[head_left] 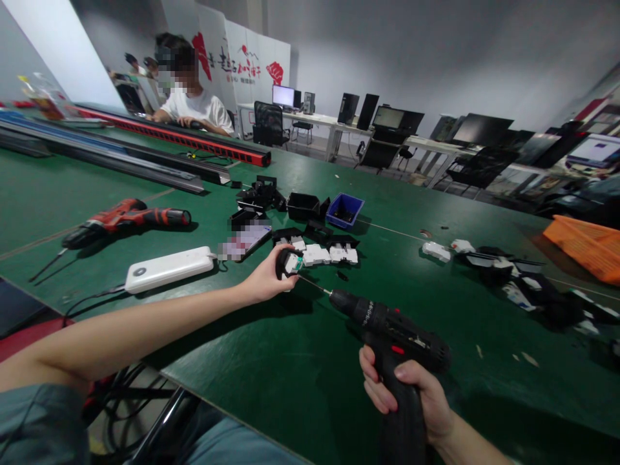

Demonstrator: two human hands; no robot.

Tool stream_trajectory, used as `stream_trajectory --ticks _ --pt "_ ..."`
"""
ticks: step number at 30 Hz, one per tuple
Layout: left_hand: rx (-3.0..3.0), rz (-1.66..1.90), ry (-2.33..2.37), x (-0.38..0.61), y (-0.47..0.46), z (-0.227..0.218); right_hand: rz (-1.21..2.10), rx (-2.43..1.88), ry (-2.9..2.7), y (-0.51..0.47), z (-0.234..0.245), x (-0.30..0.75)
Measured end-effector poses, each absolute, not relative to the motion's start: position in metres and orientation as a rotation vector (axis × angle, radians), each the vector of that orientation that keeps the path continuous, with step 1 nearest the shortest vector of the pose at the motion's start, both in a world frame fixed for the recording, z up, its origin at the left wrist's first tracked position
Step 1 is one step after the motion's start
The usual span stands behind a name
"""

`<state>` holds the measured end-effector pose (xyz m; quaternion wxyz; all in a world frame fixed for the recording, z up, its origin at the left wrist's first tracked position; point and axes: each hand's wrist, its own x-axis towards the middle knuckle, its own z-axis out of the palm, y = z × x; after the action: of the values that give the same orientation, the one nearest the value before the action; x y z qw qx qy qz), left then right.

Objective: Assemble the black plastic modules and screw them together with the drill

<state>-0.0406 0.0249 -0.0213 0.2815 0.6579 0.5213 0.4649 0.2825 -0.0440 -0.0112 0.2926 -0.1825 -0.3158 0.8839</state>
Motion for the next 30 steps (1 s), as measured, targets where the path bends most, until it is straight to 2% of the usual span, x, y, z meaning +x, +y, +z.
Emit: stream_trajectory --ticks 30 --pt "1.811 1.23 1.389 -0.0382 0.0194 -0.024 2.39 -0.505 -0.849 -0.0464 -0.0129 0.283"
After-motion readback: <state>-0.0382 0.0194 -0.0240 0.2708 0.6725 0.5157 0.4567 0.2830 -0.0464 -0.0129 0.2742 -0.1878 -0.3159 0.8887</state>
